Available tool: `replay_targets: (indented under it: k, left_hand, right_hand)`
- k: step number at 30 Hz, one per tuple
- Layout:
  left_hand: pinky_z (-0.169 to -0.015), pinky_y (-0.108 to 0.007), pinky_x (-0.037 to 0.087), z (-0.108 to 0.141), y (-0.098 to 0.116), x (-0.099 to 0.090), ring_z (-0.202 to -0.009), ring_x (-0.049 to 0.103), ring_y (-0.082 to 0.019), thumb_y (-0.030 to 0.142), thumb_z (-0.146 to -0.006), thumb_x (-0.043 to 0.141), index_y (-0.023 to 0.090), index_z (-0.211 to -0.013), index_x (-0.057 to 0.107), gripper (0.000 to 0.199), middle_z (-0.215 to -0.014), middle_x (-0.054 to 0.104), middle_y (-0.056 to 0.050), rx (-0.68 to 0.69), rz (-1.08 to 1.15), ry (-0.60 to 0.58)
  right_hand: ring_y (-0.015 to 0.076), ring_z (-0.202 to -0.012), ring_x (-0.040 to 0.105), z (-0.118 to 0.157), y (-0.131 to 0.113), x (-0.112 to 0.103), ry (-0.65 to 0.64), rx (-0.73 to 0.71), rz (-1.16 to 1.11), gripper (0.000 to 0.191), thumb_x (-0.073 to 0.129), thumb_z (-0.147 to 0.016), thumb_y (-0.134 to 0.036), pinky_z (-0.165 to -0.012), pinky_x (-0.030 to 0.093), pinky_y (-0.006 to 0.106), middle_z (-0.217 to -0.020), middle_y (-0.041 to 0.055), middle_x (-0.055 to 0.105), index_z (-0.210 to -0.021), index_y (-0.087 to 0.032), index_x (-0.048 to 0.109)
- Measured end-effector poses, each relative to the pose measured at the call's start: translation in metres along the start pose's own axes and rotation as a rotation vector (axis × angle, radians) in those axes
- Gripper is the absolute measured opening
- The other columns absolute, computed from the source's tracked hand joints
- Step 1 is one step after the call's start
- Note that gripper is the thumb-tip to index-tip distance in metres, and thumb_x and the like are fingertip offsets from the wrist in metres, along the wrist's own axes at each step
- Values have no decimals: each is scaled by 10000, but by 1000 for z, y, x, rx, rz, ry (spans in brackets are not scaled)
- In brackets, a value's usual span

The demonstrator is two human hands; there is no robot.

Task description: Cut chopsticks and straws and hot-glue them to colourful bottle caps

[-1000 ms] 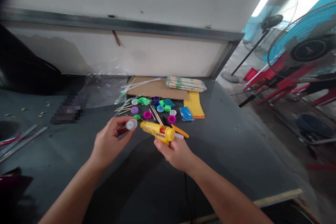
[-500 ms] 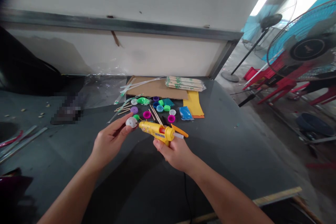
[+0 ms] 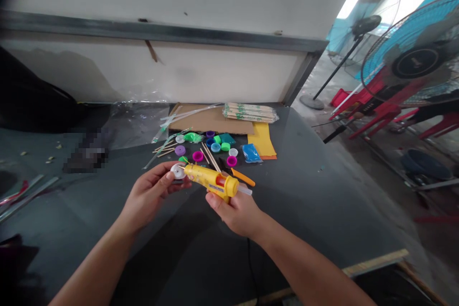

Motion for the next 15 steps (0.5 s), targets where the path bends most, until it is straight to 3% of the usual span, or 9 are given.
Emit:
replay_targets:
  k: [9,15]
  left_hand:
    - [-801,-358,593,3,3,-1,-858,683,-193,316,-840,635,141,-1082,637,298,-988,687,-74,-4,36,34]
    - [-806,-341,588,2,3,-1,-853,691,-188,316,-824,657,159,-1065,653,287,-977,699,-60,-4,37,41]
  right_hand:
    - [90,-461,484,5,21,-4,-3,154,-3,292,540,-897,-393,-466,397,225,-497,-32,493,-700,-180,571]
    - [94,-479,491,5,20,-3,9,170,-5,282,554,-883,-414,-482,404,230,-515,-33,501,-733,-177,576]
Point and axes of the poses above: each hand's wrist, its own z-axis away from the middle knuckle, its own x-axis out of the palm, y = z × x, the point moved 6 cm from there along -z, towards the middle knuckle
